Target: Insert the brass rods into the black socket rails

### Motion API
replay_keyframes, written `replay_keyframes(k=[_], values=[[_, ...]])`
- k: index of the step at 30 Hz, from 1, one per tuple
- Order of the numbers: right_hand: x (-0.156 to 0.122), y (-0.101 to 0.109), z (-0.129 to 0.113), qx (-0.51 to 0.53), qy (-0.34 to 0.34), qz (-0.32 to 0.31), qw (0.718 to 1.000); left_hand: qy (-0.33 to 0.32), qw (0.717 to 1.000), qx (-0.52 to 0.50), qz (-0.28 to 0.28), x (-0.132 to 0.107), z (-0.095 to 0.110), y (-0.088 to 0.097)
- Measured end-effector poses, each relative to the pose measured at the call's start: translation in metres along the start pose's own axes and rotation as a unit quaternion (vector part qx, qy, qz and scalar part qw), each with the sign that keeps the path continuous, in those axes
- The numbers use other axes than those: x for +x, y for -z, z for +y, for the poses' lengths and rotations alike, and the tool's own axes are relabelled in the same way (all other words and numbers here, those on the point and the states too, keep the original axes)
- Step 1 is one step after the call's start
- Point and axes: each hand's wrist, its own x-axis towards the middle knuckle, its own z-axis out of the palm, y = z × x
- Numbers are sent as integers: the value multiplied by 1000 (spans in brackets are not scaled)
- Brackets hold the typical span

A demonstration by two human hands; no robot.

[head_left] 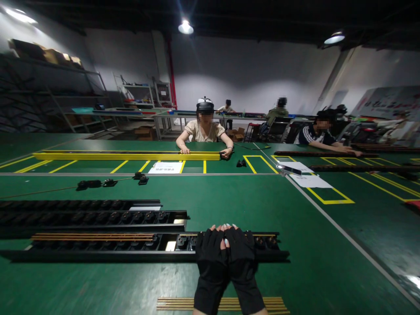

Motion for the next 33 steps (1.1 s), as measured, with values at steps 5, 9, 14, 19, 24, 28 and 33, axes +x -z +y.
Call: replay_keyframes(k=[5, 9, 14, 19, 24, 28, 33], values=[[4, 1, -2, 1, -4, 14, 1000, -2, 1000, 4, -4, 2, 1, 2], [5, 2, -2, -11, 9, 7, 1000, -6, 1000, 11, 21, 3, 2, 0], [0, 0, 1, -14, 10, -2, 1000, -6, 1000, 5, 1, 2, 1, 2], [-3, -3, 2, -17, 7, -8, 1000, 4, 1000, 8, 20, 2, 2, 1], [-5, -5, 5, -22, 7, -5, 1000, -8, 999, 10, 37, 5, 3, -1], [-9, -8, 8, -22, 22, -11, 999, -1, 999, 12, 52, 9, 4, 1], [-9, -10, 5, -23, 7, -10, 1000, -38, 998, 16, 43, 12, 2, 5]])
